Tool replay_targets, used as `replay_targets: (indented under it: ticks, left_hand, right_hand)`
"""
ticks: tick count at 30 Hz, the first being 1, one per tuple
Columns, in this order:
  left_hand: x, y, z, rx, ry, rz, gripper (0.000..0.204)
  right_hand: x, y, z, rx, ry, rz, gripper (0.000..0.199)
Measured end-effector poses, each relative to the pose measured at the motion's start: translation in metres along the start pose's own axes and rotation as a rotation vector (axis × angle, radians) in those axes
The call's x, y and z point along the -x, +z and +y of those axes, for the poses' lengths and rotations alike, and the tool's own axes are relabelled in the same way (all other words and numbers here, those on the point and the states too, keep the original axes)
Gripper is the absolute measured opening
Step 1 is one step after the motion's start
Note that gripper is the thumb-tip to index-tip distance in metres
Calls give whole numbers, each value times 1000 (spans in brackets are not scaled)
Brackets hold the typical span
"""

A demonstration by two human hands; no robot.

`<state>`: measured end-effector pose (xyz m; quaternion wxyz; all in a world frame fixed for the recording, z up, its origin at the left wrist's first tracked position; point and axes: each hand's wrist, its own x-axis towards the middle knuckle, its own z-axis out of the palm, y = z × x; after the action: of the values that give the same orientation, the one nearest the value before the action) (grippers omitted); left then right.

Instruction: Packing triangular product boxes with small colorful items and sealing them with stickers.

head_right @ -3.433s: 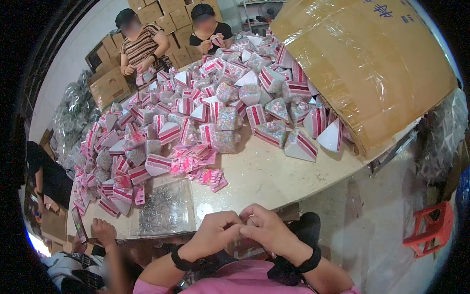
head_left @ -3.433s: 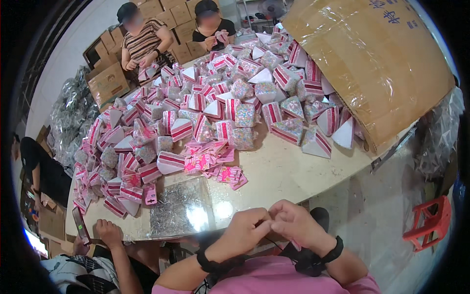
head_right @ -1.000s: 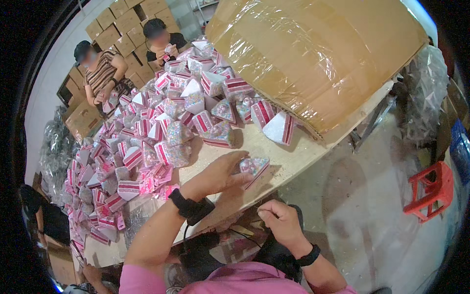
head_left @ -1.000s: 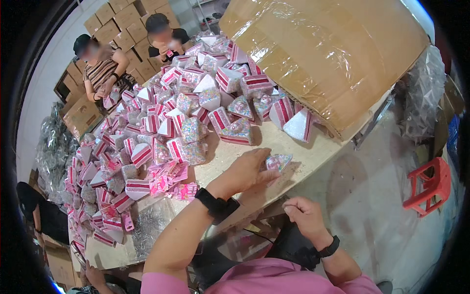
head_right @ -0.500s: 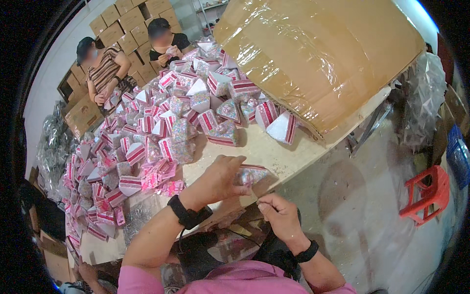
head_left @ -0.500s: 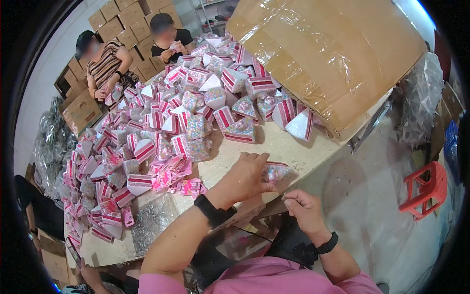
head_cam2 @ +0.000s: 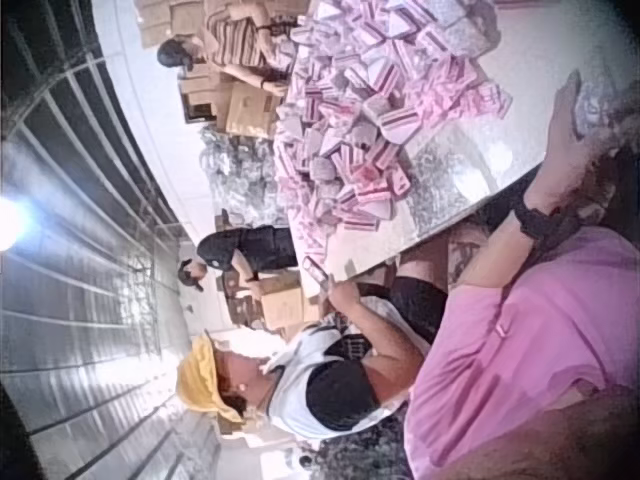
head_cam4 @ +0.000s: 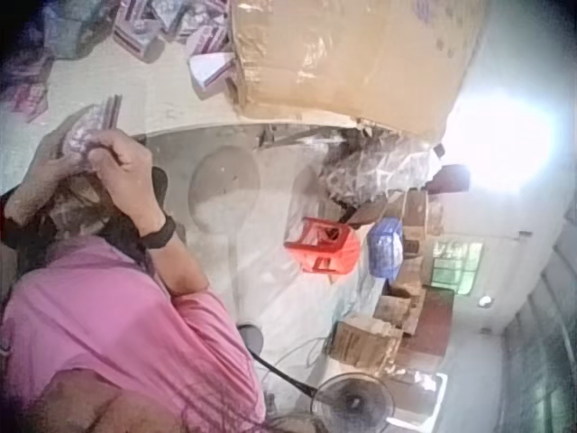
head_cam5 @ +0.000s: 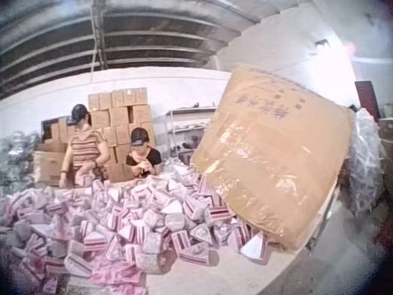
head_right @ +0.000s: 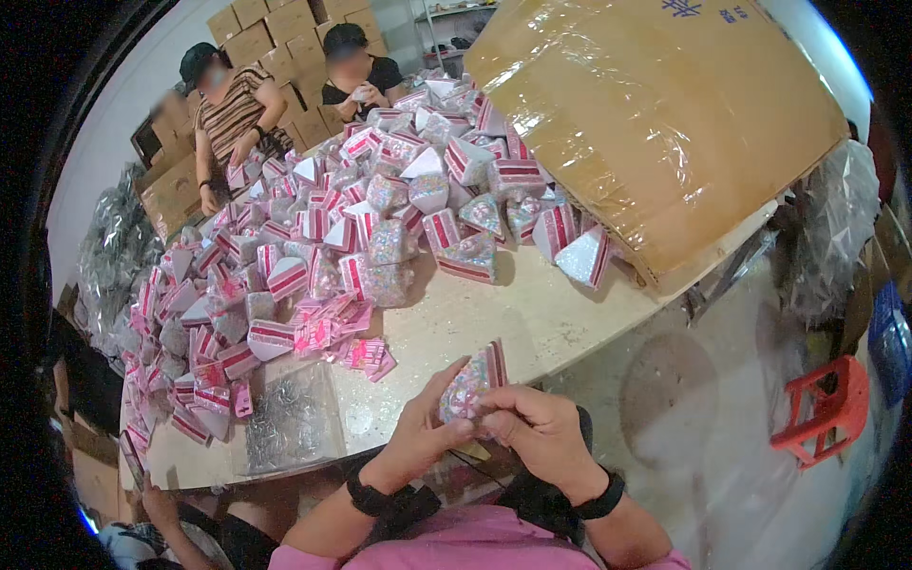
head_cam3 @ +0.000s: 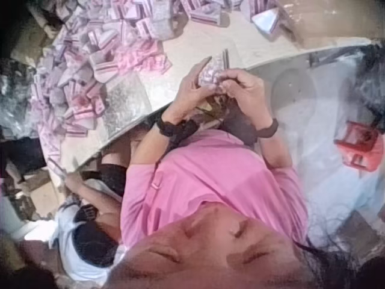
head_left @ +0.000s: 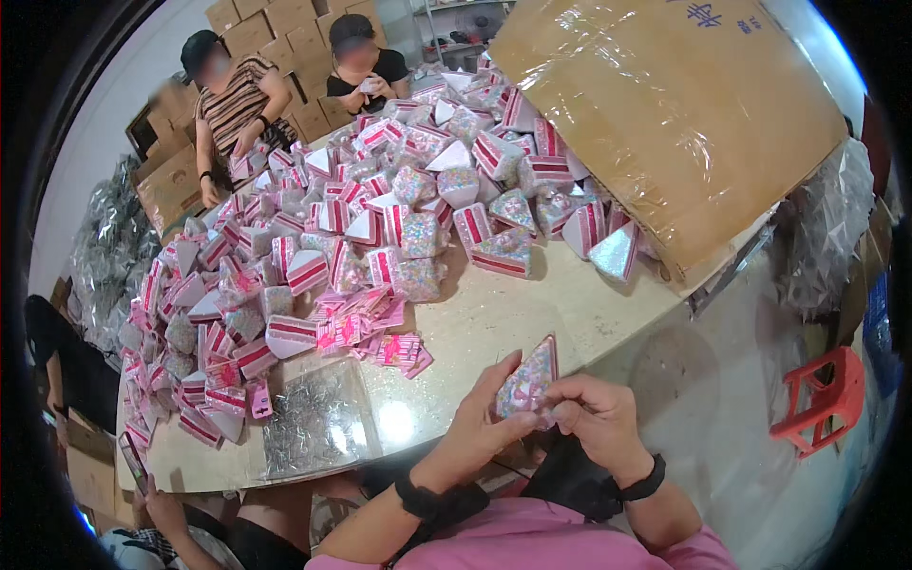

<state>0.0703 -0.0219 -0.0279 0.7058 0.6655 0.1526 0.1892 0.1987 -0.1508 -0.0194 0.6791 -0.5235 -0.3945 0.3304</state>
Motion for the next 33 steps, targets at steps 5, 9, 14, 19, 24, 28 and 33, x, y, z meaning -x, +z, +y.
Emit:
replay_targets:
  ticks: [5, 9, 14, 19, 24, 28, 33]
  left_hand:
    - [17, -13, -1, 322, -98, -48, 74]
    - [22, -13, 1, 332, 34, 92, 76]
    - [26, -13, 3, 369, 72, 227, 80]
    - [27, -15, -2, 306, 122, 269, 79]
    - [26, -15, -2, 396, 112, 262, 76]
    - [23, -20, -12, 485, 128, 205, 74]
    - [22, -19, -10, 598, 111, 155, 74]
  right_hand:
    - [-7, 9, -8, 74, 9, -50, 15]
    - [-9, 24, -20, 347, -64, -58, 16]
    - [-9, 42, -24, 535, -247, -33, 14]
    - [-13, 52, -27, 644, -380, -12, 13]
    - [-15, 55, -29, 674, -366, -18, 13]
    - [-18, 57, -30, 684, -373, -32, 13]
    - [-22, 62, -31, 651, -392, -43, 11]
